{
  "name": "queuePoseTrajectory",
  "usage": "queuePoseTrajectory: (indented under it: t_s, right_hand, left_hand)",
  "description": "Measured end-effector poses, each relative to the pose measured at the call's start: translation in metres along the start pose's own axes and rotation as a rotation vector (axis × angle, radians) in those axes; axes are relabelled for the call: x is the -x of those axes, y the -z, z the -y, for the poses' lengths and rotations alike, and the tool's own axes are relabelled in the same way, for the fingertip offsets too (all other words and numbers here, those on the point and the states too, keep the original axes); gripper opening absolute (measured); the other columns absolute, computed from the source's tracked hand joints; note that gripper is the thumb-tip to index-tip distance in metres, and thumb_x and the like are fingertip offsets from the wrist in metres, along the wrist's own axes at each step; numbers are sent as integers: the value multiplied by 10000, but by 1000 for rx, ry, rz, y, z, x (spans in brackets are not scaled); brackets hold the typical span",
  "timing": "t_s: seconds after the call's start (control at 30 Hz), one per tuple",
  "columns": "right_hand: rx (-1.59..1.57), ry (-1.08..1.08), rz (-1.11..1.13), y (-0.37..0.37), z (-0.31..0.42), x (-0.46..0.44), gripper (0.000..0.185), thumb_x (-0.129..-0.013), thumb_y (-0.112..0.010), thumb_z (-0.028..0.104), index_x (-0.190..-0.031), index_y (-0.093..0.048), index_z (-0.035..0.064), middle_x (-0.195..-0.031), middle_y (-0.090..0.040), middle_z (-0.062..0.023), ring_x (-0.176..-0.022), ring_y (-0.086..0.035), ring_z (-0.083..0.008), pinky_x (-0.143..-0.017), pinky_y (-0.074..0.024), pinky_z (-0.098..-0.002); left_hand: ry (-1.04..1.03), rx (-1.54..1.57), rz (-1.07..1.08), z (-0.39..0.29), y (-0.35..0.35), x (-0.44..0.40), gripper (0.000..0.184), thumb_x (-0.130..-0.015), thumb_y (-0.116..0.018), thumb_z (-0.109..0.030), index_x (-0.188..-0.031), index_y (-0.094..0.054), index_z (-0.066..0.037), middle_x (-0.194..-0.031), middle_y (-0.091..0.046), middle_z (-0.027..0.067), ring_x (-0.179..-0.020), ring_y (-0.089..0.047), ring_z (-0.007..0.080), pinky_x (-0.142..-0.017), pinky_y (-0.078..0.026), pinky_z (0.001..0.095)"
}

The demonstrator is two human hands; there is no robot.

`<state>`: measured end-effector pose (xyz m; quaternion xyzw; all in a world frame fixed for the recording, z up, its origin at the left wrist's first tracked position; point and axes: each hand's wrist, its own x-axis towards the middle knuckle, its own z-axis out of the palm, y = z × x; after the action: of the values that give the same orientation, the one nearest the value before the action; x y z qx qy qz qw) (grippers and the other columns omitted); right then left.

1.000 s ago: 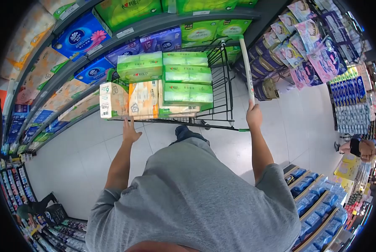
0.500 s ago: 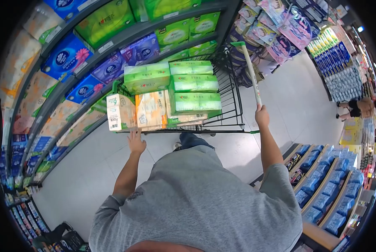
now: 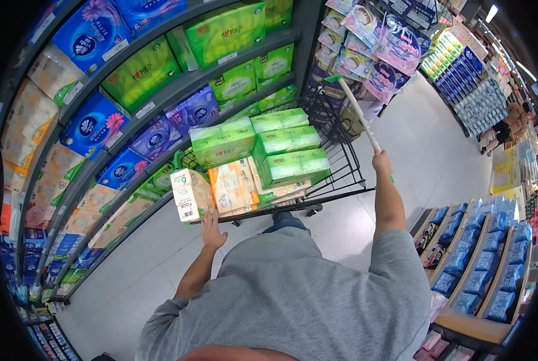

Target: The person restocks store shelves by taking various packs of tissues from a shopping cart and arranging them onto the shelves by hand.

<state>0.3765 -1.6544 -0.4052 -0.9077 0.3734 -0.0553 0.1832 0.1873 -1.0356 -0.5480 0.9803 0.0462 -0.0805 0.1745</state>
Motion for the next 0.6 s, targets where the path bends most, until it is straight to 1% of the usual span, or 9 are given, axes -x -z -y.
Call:
queuePoseTrajectory:
  t_s: [0.1,0.17,0.2,0.3,0.37,0.43,0.5,0.57,0.6]
  right_hand:
    - [19,39,40,-4,9,-27,534,-940,-343,529,-1175,-553,99,-1174,-608,-161,-1135,-543,-368,-911,-408,-531]
    - [-56,139,-17,-1,11,-33,551,-950,-376,471,-1062,-574,-31,-1068,-602,-284,-1061,-548,-437,-884,-422,-496]
    - [-73,124,-30,-1,4,-26,551,-950,-376,471,-1062,-574,-31,-1068,-602,-284,-1061,-548,-437,-884,-422,-496]
    - [-43,135,-52,1,18,-39,542,-955,-360,476,-1086,-570,-7,-1054,-611,-271,-1049,-551,-438,-882,-426,-490]
    - [-1,85,-23,2,28,-42,504,-943,-338,530,-1166,-556,133,-1169,-605,-175,-1111,-554,-382,-891,-412,-550]
    - [34,117,2,-3,47,-68,501,-943,-335,533,-1151,-560,137,-1149,-612,-174,-1088,-568,-379,-869,-425,-546]
    - [76,136,22,-6,74,-66,499,-944,-331,536,-1137,-564,140,-1129,-619,-173,-1065,-582,-376,-847,-437,-543]
    - [159,139,-91,5,96,-44,518,-950,-326,536,-1102,-560,99,-1070,-626,-205,-1014,-595,-397,-815,-459,-529]
    - [214,169,-181,-6,95,-49,484,-947,-340,535,-1065,-570,125,-991,-644,-181,-953,-619,-377,-774,-468,-533]
  left_hand:
    - [8,26,62,-11,2,-1,1019,-681,-721,-246,-1491,-115,-126,-1536,-120,159,-1426,-82,326,-1150,-111,467]
    - [13,27,95,-16,3,-2,1014,-684,-719,-241,-1491,-116,-123,-1537,-119,158,-1425,-82,327,-1150,-109,468]
    - [-16,34,76,-13,0,0,1013,-682,-714,-231,-1491,-114,-120,-1536,-121,160,-1424,-83,336,-1149,-111,471]
    - [-43,70,32,-14,-5,-5,1000,-674,-707,-210,-1486,-133,-113,-1532,-129,165,-1419,-86,354,-1146,-116,479]
    - [-55,89,8,-19,-10,-9,988,-668,-705,-199,-1482,-154,-109,-1530,-134,166,-1416,-88,365,-1143,-120,484]
    - [-10,158,-4,-33,-4,-11,956,-647,-699,-167,-1465,-209,-101,-1519,-158,179,-1410,-95,382,-1136,-126,500]
    - [13,180,30,-29,2,-8,942,-640,-693,-147,-1457,-227,-98,-1514,-169,186,-1408,-101,386,-1131,-139,510]
    - [7,203,27,-24,-2,-10,928,-634,-687,-127,-1450,-246,-94,-1508,-181,193,-1405,-108,391,-1125,-151,519]
    - [8,211,10,-21,-4,-10,935,-628,-683,-113,-1451,-240,-93,-1504,-188,199,-1403,-114,397,-1119,-162,528]
